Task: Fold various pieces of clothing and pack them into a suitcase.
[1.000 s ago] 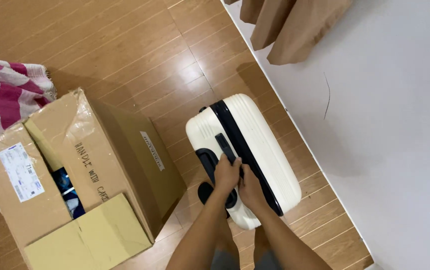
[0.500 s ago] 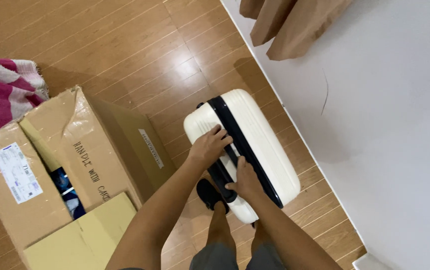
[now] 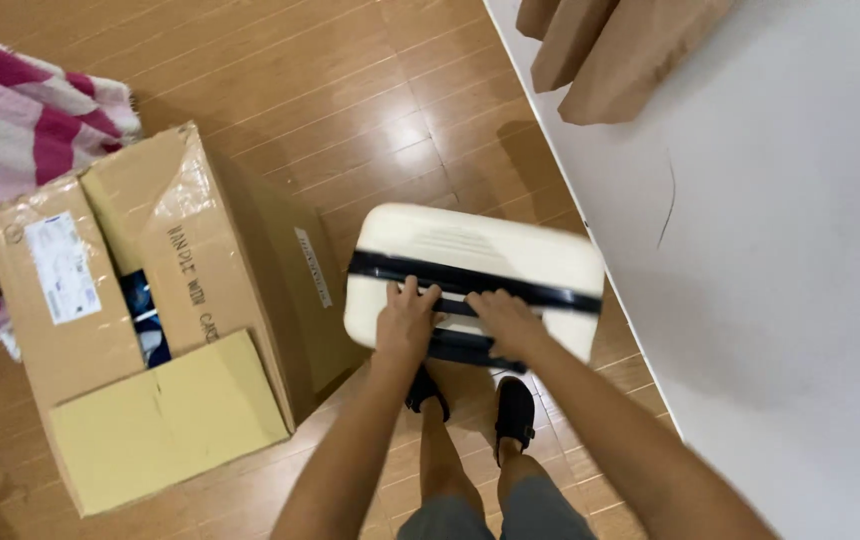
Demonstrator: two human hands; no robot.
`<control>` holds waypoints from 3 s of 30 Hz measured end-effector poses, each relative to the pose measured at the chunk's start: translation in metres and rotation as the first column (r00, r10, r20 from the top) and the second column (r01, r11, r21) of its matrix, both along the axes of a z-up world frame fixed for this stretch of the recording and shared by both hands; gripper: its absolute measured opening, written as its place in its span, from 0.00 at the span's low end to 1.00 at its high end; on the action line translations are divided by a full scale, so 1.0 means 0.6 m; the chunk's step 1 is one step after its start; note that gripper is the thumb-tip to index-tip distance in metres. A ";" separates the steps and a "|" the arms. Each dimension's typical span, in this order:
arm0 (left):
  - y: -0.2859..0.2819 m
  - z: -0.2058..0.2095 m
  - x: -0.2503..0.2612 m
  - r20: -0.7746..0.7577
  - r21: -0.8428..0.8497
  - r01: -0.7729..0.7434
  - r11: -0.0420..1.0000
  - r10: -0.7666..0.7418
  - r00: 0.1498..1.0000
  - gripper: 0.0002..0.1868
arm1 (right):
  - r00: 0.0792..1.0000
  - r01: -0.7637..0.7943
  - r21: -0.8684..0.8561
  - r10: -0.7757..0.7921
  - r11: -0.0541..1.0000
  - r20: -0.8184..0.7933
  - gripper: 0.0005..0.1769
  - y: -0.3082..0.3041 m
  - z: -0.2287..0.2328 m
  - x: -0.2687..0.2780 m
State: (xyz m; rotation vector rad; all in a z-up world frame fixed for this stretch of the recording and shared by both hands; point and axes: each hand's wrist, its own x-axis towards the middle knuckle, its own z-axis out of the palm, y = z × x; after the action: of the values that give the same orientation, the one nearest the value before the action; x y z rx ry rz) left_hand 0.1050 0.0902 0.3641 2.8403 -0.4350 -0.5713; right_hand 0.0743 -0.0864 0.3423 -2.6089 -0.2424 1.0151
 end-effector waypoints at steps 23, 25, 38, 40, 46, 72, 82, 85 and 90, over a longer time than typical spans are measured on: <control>-0.113 -0.136 -0.238 -0.324 -0.517 -0.333 0.788 0.180 0.929 0.28 | 0.773 0.315 0.278 -0.416 0.907 0.480 0.30 -0.032 -0.039 -0.109; -0.096 -0.134 -0.244 -0.381 -0.544 -0.335 0.770 0.129 0.916 0.25 | 0.741 0.386 0.311 -0.493 0.868 0.456 0.34 -0.023 -0.033 -0.116; -0.048 -0.028 -0.198 -0.347 -0.362 -0.166 0.917 0.033 0.937 0.62 | 0.847 0.404 -0.048 -0.353 0.914 0.397 0.45 -0.089 -0.006 -0.079; -0.062 -0.014 -0.182 -0.395 -0.371 -0.181 0.911 0.022 0.918 0.62 | 0.844 0.407 -0.044 -0.358 0.912 0.400 0.46 -0.113 -0.009 -0.066; -0.112 -0.044 -0.167 -0.393 -0.338 -0.049 0.940 -0.094 0.915 0.64 | 0.828 0.440 -0.043 -0.386 0.897 0.407 0.48 -0.176 -0.008 -0.051; -0.149 -0.042 -0.213 -0.372 -0.664 -0.427 0.614 0.224 0.901 0.46 | 0.808 0.328 -0.089 -0.230 0.940 0.543 0.58 -0.336 -0.024 -0.078; 0.252 0.084 -0.398 -0.220 -0.726 -0.607 0.324 0.727 0.651 0.37 | 0.848 -0.035 0.416 -0.193 0.909 0.494 0.42 -0.014 0.108 -0.184; 0.333 0.146 -0.444 -0.217 -0.704 -0.672 0.230 0.831 0.512 0.36 | 0.937 -0.046 0.447 -0.116 0.893 0.328 0.37 0.108 0.199 -0.189; 0.469 0.215 -0.544 -0.166 -0.875 -0.477 0.083 0.874 0.457 0.34 | 0.917 -0.302 0.512 0.099 0.804 0.385 0.27 0.300 0.217 -0.203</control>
State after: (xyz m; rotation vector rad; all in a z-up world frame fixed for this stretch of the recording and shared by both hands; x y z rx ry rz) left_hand -0.2212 0.3715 0.4931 1.7186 0.5616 0.4266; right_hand -0.0475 0.0937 0.4727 -2.2037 -0.7978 0.4297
